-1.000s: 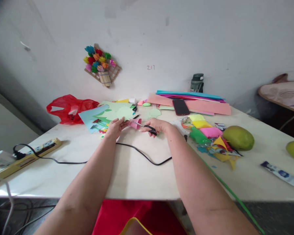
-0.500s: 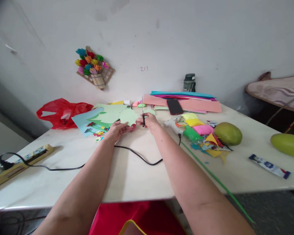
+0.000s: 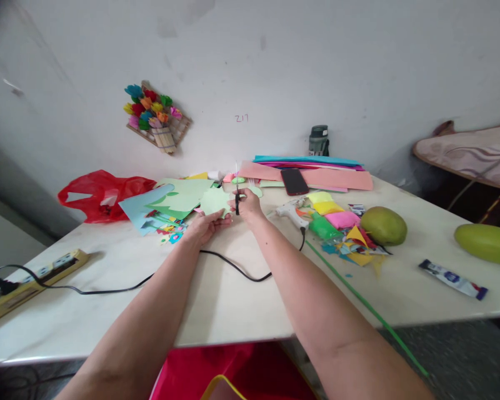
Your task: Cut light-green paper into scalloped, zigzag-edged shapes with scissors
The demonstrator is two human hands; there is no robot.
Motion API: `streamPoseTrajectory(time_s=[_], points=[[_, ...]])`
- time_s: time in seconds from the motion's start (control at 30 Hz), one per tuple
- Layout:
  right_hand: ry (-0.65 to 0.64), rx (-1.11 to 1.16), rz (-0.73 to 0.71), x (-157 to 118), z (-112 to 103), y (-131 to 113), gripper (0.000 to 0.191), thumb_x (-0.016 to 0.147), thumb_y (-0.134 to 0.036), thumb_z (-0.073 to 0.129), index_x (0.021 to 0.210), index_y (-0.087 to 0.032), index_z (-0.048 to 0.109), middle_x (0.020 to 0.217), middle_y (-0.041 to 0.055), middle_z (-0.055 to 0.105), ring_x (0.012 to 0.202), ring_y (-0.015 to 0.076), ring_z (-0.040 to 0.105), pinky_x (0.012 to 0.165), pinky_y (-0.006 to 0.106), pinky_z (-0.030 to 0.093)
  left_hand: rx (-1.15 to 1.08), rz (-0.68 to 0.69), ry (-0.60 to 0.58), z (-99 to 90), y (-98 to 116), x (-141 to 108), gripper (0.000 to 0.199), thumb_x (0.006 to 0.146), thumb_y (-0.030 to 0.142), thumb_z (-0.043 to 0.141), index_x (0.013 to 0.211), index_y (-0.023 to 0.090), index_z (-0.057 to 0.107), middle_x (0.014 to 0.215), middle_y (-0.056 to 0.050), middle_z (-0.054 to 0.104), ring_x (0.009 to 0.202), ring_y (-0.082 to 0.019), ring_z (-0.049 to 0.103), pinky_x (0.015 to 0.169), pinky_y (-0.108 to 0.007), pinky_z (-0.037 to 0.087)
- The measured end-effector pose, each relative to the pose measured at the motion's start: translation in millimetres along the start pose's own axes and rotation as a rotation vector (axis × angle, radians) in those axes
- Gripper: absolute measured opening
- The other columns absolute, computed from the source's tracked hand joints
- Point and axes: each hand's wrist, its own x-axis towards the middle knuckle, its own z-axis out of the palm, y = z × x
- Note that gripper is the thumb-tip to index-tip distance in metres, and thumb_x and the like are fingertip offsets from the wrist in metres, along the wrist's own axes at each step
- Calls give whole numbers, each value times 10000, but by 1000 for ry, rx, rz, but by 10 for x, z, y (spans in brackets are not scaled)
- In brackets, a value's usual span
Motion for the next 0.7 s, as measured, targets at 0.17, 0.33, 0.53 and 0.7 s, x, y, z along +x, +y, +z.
streamPoseTrajectory(time_s=[0.17,0.33,0.53,0.7], points=[[-76,-38,112,-26,-42,2,375,613,-376,722,811,-167,482,520,-20,562,405,88,532,299,154,240,-13,94,137,-42,0,35,285,650,215,696,863,81,564,707,-113,669,625,-203,657,674,-349,537],[-384,-99,136,-41,-131,16,418,651,-532,648,724,-143,513,542,15,594,404,95,553,283,157,226,-111,131,236,-74,21,50,239,670,204,679,830,85,548,749,-126,673,715,-214,666,713,-342,520],[-576,-141,174,-97,-158,-37,459,669,-580,603,762,-134,547,559,21,603,412,94,555,284,155,265,-242,148,321,-30,35,57,159,689,148,649,794,111,536,710,-74,663,705,-190,663,736,-332,515],[-617,-185,144,-136,-134,-47,472,708,-597,547,756,-128,559,568,25,598,414,86,548,294,152,286,-255,140,337,20,40,53,145,698,165,647,774,136,527,766,-69,667,750,-181,656,707,-310,519]])
